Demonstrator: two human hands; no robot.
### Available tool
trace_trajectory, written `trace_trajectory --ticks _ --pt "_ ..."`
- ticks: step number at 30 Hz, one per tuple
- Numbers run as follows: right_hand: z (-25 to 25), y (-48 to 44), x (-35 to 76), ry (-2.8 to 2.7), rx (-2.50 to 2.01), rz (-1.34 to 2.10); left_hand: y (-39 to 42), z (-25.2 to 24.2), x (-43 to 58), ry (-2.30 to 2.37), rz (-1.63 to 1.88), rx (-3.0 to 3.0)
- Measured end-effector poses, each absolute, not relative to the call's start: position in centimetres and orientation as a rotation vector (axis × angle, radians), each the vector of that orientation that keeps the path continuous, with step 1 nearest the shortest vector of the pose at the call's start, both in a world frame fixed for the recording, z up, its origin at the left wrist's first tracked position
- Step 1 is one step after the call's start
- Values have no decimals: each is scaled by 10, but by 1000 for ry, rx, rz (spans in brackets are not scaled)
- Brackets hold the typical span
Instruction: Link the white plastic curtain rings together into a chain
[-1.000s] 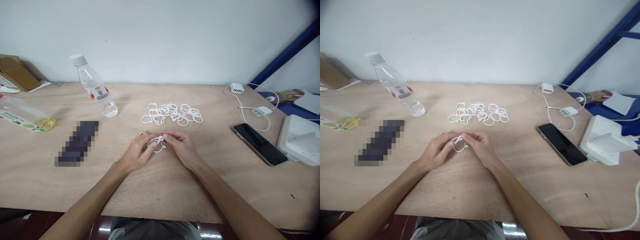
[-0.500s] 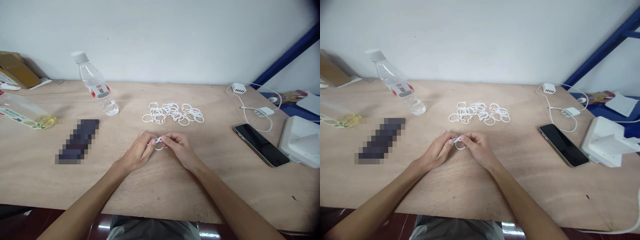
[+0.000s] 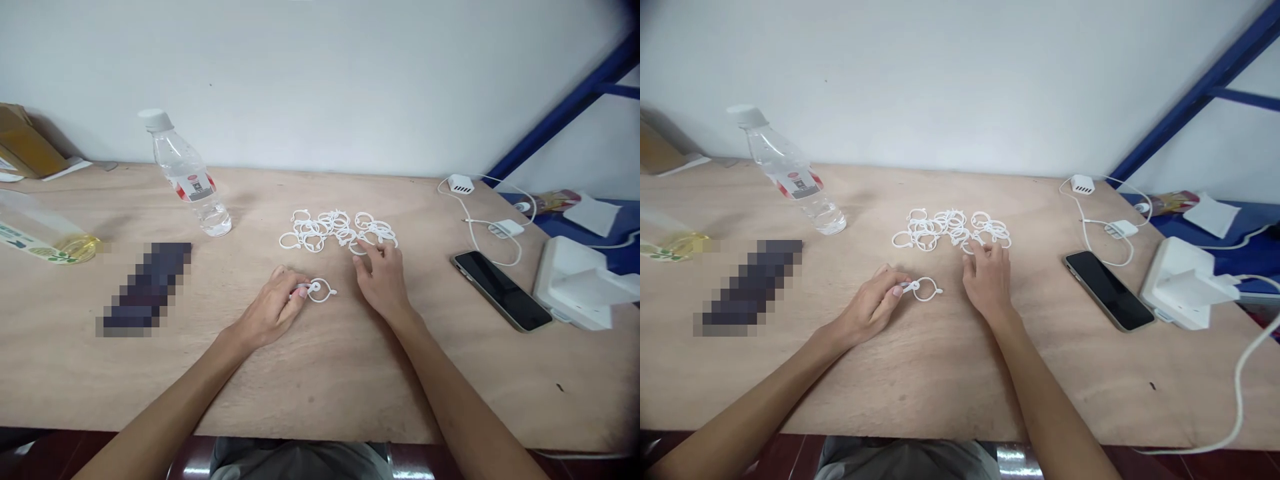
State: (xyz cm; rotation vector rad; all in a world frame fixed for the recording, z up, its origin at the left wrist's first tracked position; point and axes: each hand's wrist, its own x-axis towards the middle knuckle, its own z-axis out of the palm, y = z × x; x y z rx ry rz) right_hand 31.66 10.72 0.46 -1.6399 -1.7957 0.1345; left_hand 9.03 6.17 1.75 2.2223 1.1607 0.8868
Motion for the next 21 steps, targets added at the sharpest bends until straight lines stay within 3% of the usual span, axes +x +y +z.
trace_trajectory --ticks 6,21 --pt "-4 109 321 -1927 -1715 -31 62 17 90 1178 902 2208" --pt "5 115 329 -1590 -1695 176 63 21 91 1187 872 2211"
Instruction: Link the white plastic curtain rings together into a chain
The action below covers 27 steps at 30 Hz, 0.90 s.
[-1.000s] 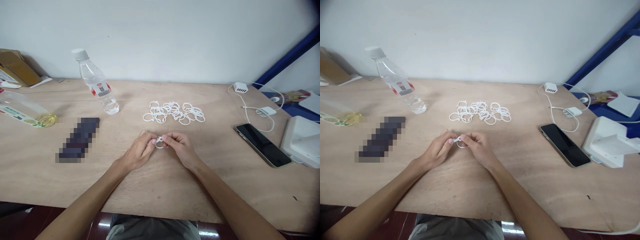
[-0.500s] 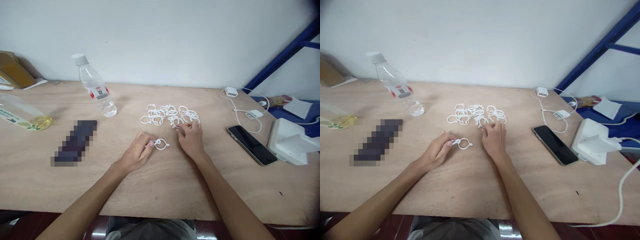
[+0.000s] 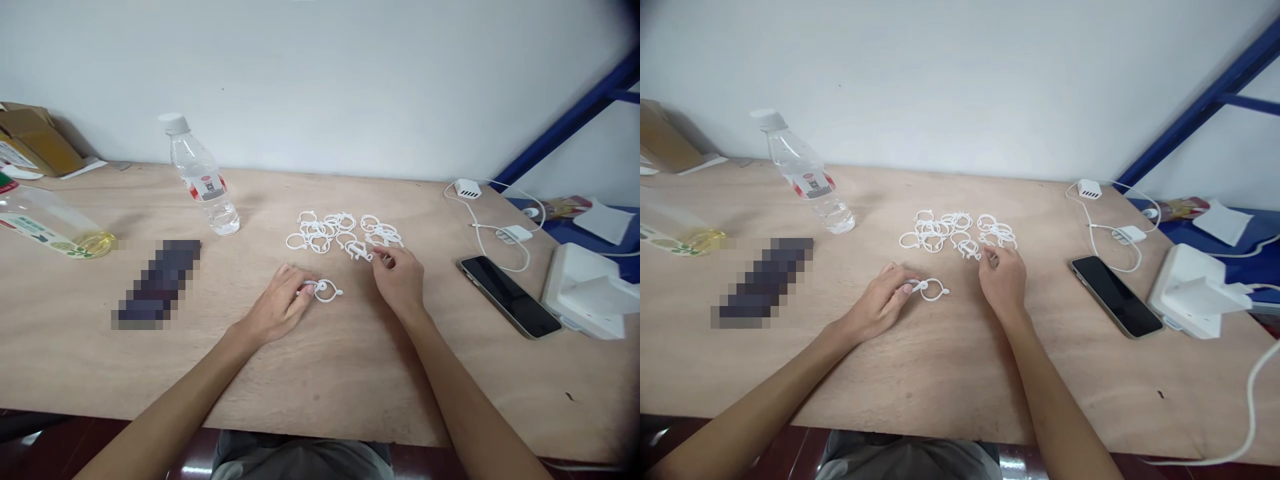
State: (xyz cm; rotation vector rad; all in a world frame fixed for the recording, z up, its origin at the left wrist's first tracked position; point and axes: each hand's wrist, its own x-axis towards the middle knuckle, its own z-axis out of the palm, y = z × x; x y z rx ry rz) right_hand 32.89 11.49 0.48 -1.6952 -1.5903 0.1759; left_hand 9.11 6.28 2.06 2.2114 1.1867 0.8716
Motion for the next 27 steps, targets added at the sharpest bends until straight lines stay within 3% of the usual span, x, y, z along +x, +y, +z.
trace_trajectory --ticks 9,21,27 --pt "20 113 330 -1277 -1712 614 61 25 93 1176 805 2320" --pt "28 105 319 -1200 -1500 368 60 21 92 1217 841 2294" --pt "29 80 286 -1505 -1257 717 60 19 91 1177 1009 2191"
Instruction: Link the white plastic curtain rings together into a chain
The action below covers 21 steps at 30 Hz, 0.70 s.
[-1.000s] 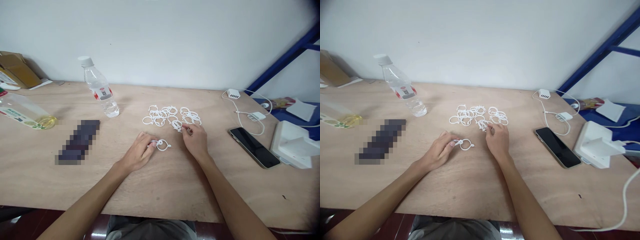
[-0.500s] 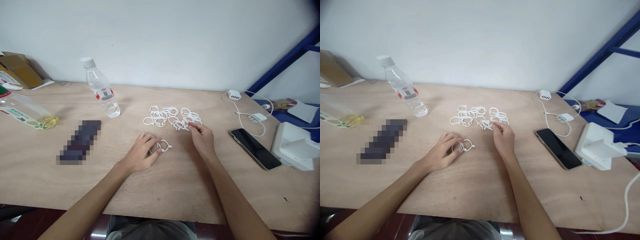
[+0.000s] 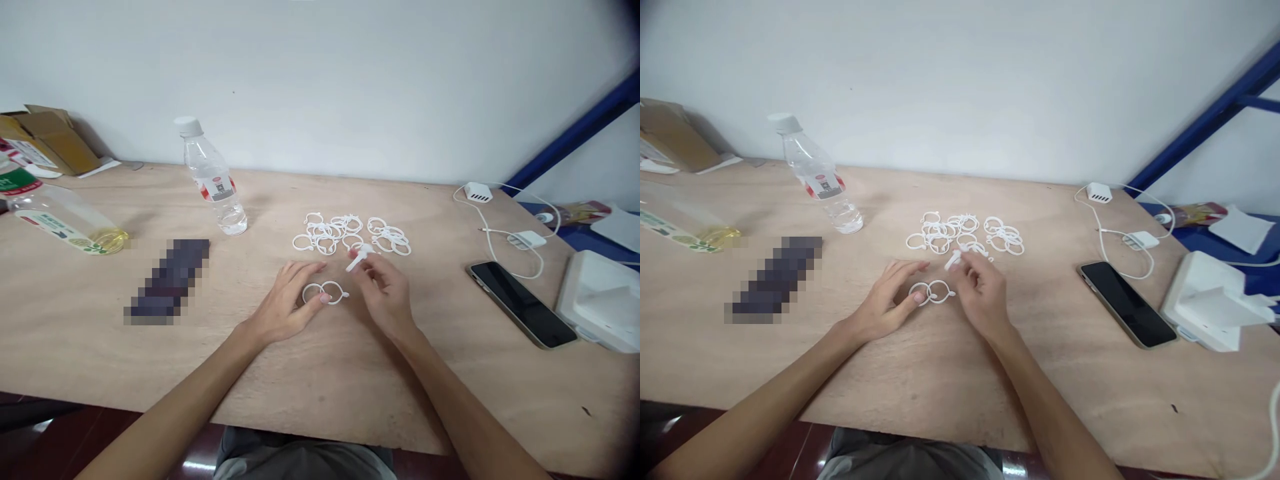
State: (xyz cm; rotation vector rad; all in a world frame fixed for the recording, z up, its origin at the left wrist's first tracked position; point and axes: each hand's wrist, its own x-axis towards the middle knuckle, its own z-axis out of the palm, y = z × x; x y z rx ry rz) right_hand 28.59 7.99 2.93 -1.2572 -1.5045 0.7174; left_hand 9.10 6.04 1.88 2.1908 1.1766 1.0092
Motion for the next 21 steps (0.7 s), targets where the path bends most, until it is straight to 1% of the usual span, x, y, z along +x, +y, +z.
trace_trajectory --ticks 4,13,18,21 --pt "27 64 271 -1788 -1177 771 61 18 91 1081 1108 2154" --pt "29 63 275 -1976 -1071 690 58 20 94 1091 1065 2165" --pt "31 63 273 -1970 -1048 722 59 19 93 1146 1184 2233" --pt "33 66 274 -1770 -1126 811 59 18 91 1240 1349 2314"
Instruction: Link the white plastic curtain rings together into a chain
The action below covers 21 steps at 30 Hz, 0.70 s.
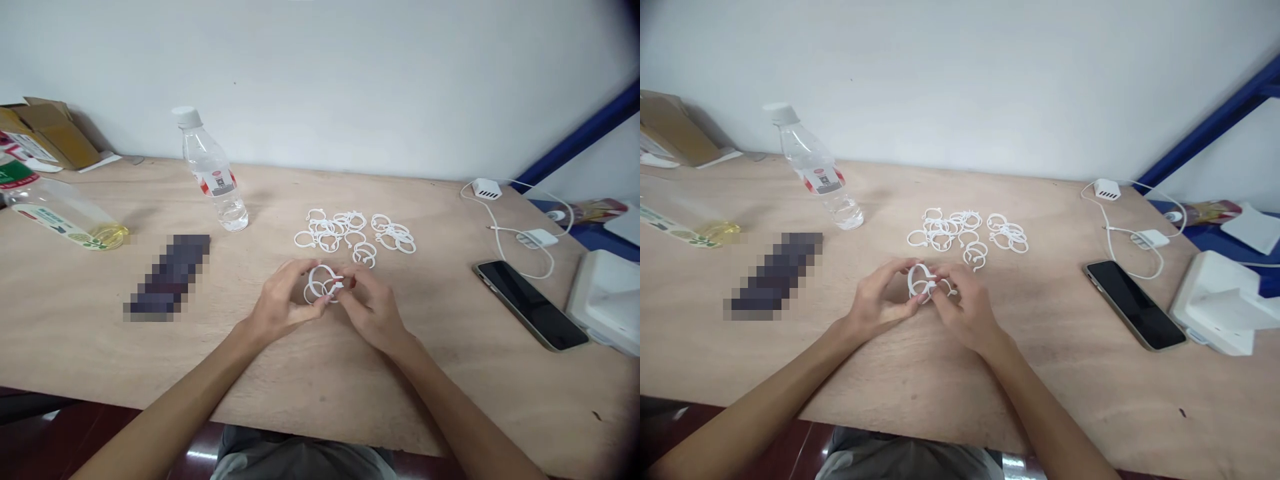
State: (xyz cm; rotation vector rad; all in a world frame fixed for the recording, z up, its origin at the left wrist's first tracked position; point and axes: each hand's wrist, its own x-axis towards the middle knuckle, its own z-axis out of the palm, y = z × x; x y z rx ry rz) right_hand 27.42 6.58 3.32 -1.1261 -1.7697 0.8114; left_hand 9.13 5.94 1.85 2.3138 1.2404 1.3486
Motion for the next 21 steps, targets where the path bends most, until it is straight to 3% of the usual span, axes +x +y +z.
trace_trajectory --ticks 6,14,21 --pt "40 72 277 -1468 -1124 1347 60 15 90 1285 1487 2508" --pt "40 71 277 -1495 -1163 1286 58 23 91 1103 1390 2354" --pt "33 70 277 -1515 -1187 1185 59 26 93 1234 1181 1986"
